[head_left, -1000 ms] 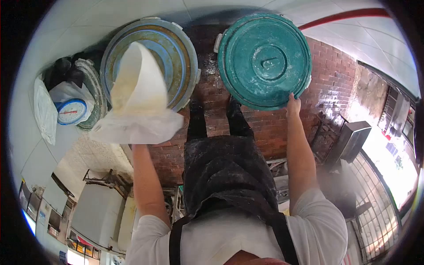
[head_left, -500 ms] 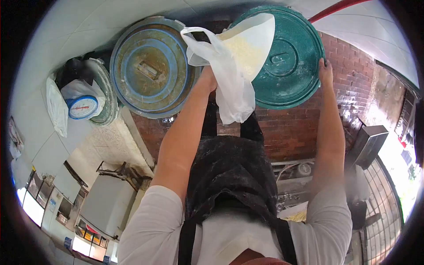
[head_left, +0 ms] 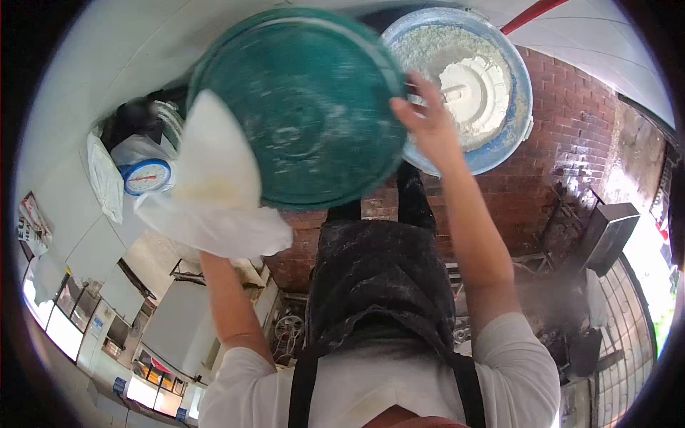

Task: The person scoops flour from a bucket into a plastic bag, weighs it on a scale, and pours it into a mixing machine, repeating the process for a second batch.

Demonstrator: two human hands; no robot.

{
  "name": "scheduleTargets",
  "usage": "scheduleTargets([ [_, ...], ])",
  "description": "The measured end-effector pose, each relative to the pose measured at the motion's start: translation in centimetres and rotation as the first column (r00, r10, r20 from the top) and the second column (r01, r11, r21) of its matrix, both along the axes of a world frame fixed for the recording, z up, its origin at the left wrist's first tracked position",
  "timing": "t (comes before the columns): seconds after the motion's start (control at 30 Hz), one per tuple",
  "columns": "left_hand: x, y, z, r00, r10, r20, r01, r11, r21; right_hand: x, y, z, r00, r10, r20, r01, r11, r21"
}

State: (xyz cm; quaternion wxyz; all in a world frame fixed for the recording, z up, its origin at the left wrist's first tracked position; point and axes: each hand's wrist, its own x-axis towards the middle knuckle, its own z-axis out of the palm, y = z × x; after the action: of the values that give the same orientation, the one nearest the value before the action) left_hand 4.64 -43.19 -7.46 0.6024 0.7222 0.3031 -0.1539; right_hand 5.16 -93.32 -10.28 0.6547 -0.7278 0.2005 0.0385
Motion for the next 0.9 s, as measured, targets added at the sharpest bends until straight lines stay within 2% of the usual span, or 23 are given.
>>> scheduleTargets([
  [0.03, 0.2, 2.1, 0.3, 1.000, 0.025, 0.009, -0.025, 0.999, 0.033, 0.8, 2.1, -1.1, 0.999, 0.016, 0.046, -0.023, 0.990, 0.139],
  [0.07, 0.6, 3.7, 0.1, 0.999, 0.035, 0.012, -0.035, 0.998, 0.058, 1.1, 3.8, -3.0, 0.988, 0.037, 0.149, -0.050, 0.995, 0.086],
  [0.1, 1.3, 4.9, -0.5, 0.999, 0.039, 0.014, -0.040, 0.996, 0.074, 1.1, 4.3, -3.2, 0.987, 0.031, 0.155, -0.045, 0.995, 0.089],
  [0.13, 1.7, 5.7, -1.8, 0.999, 0.032, 0.010, -0.033, 0.996, 0.085, 0.7, 4.8, -3.3, 0.978, 0.128, 0.166, -0.126, 0.992, -0.024],
  [0.17, 2.1, 6.3, -3.3, 1.000, 0.015, 0.004, -0.015, 0.995, 0.098, 0.0, 5.4, -3.3, 0.960, 0.229, 0.160, -0.209, 0.969, -0.134],
  [0.23, 2.6, 6.5, -6.5, 1.000, -0.017, -0.010, 0.018, 0.994, 0.107, -2.3, 5.7, -3.6, 0.960, 0.244, 0.135, -0.230, 0.967, -0.112],
  [0.3, 2.6, 6.2, -8.5, 0.999, -0.043, -0.017, 0.045, 0.990, 0.132, -4.8, 5.3, -3.9, 0.941, 0.336, 0.045, -0.326, 0.933, -0.154],
  [0.33, 2.3, 5.9, -8.9, 0.998, -0.053, -0.013, 0.055, 0.987, 0.151, -5.7, 5.5, -4.1, 0.939, 0.341, 0.036, -0.331, 0.930, -0.161],
  [0.4, 1.4, 4.2, -9.0, 0.998, -0.066, 0.005, 0.064, 0.979, 0.193, -7.1, 5.1, -3.5, 0.952, 0.301, -0.055, -0.303, 0.952, -0.036],
  [0.43, 1.0, 2.8, -8.5, 0.998, -0.057, 0.027, 0.051, 0.978, 0.203, -7.4, 4.7, -2.6, 0.954, 0.293, -0.067, -0.297, 0.953, -0.055],
  [0.5, -0.3, -1.9, -7.4, 0.997, -0.052, 0.062, 0.040, 0.984, 0.174, -5.6, 4.7, 1.9, 0.943, 0.296, -0.152, -0.305, 0.952, -0.039],
  [0.53, -0.9, -4.7, -6.9, 0.995, -0.074, 0.059, 0.065, 0.988, 0.138, -5.3, 4.8, 3.1, 0.961, 0.269, -0.064, -0.272, 0.962, -0.037],
  [0.57, -1.5, -7.8, -6.5, 0.992, -0.115, 0.051, 0.110, 0.990, 0.088, -4.8, 4.7, 4.3, 0.962, 0.267, -0.066, -0.270, 0.962, -0.046],
  [0.63, -2.7, -14.7, -6.4, 0.972, -0.232, 0.025, 0.233, 0.972, -0.031, -3.8, 4.4, 6.4, 0.959, 0.282, 0.041, -0.282, 0.959, -0.017],
  [0.77, -4.2, -28.2, -7.8, 0.861, -0.504, 0.075, 0.501, 0.810, -0.304, -3.2, 1.4, 7.2, 0.990, 0.143, -0.009, -0.141, 0.987, 0.075],
  [0.8, -4.6, -31.1, -8.2, 0.828, -0.549, 0.112, 0.549, 0.755, -0.358, -3.0, 0.1, 7.3, 0.986, 0.143, 0.087, -0.142, 0.990, -0.021],
  [0.87, -6.0, -35.8, -8.7, 0.774, -0.607, 0.181, 0.620, 0.669, -0.409, -4.0, -2.4, 8.0, 0.991, 0.124, -0.049, -0.130, 0.982, -0.136],
  [0.9, -6.6, -37.5, -9.1, 0.753, -0.624, 0.209, 0.645, 0.638, -0.420, -5.8, -5.5, 6.6, 0.991, 0.069, -0.115, -0.078, 0.994, -0.080],
])
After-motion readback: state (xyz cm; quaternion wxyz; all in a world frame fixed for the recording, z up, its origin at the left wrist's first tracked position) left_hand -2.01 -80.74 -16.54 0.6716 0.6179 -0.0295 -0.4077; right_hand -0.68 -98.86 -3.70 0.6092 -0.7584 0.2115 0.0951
